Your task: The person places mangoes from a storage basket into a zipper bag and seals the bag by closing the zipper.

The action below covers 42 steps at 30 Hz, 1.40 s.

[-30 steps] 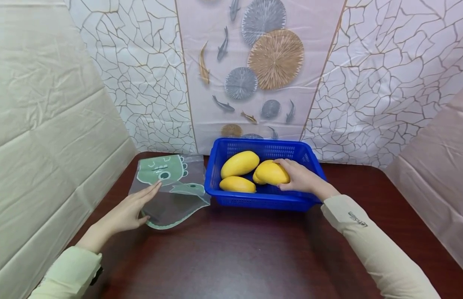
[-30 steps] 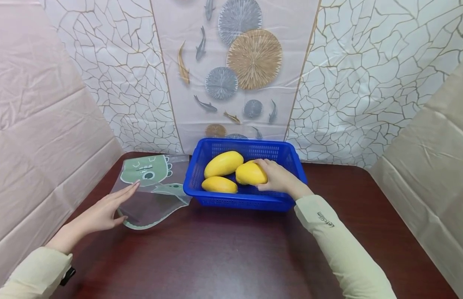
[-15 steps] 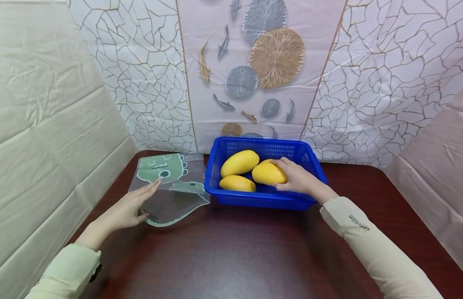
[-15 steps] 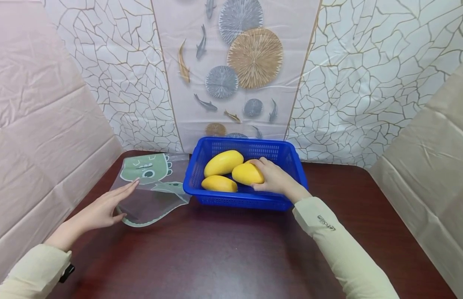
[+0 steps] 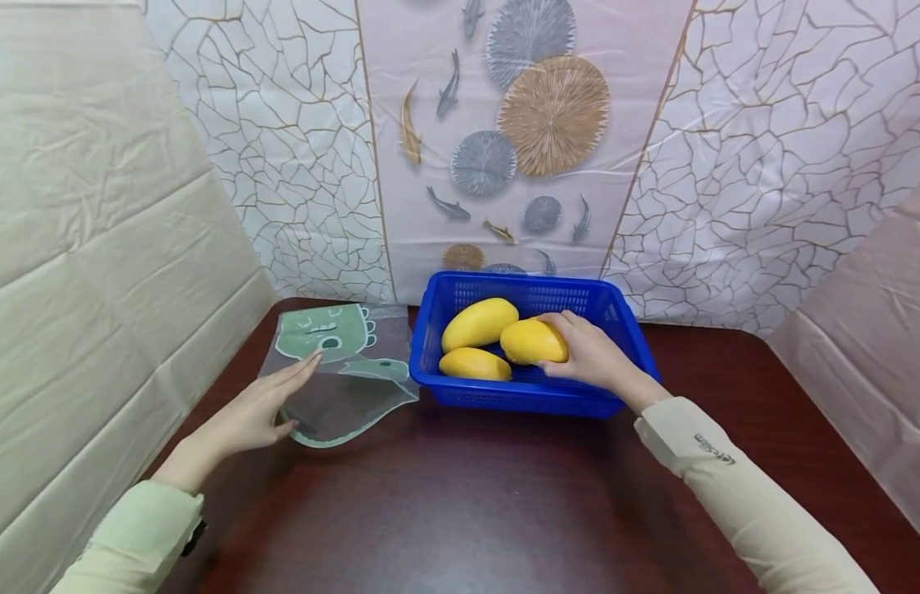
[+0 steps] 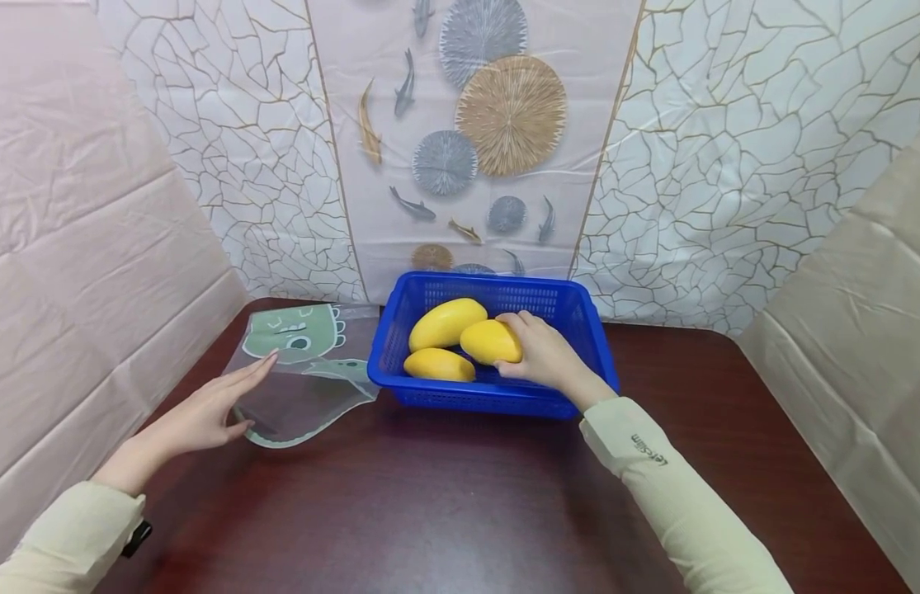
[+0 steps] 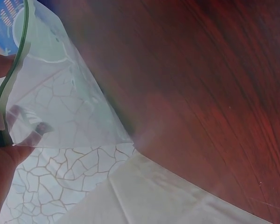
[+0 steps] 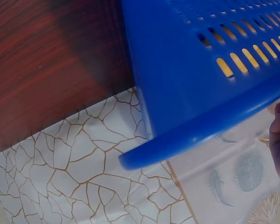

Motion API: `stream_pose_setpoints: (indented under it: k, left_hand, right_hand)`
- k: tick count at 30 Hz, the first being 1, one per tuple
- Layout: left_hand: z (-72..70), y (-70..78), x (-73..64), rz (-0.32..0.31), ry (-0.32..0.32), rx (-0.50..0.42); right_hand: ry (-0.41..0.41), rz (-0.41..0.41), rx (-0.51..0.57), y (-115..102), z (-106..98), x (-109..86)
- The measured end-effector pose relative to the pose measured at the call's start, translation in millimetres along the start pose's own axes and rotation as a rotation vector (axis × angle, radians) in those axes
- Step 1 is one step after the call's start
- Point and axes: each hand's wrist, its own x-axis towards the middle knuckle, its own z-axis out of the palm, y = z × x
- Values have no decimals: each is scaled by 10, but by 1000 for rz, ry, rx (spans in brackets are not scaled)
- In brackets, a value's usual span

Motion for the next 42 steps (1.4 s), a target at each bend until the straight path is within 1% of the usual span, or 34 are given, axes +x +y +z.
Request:
stream_pose_setpoints:
  k: [6, 13, 17, 23, 28, 32, 38, 42]
  left_hand:
    - [-8, 4, 10, -10, -7, -9]
    - [-11, 8, 35, -5, -5, -14]
    - [-15, 4, 52, -7, -8, -16]
    - [-53, 22, 82, -39, -30, -38]
    - [-75, 38, 95, -67, -51, -61]
    - [-64, 35, 87, -77, -47, -76]
    - [-35, 13, 71, -67, -29, -88]
    - [-35, 6, 57, -62, -19, -91]
  right_hand:
    - [24, 13, -3, -48, 11, 11]
    - [60, 9, -12, -123, 43, 12]
    - [62, 14, -2, -198, 54, 21]
    - [65, 55, 62, -329, 82, 37]
    - [83, 38, 76, -425, 123, 37]
    - [91, 13, 69, -504, 167, 36]
    - [89, 20, 54, -582, 226, 20]
    - [94, 25, 66, -628, 238, 13]
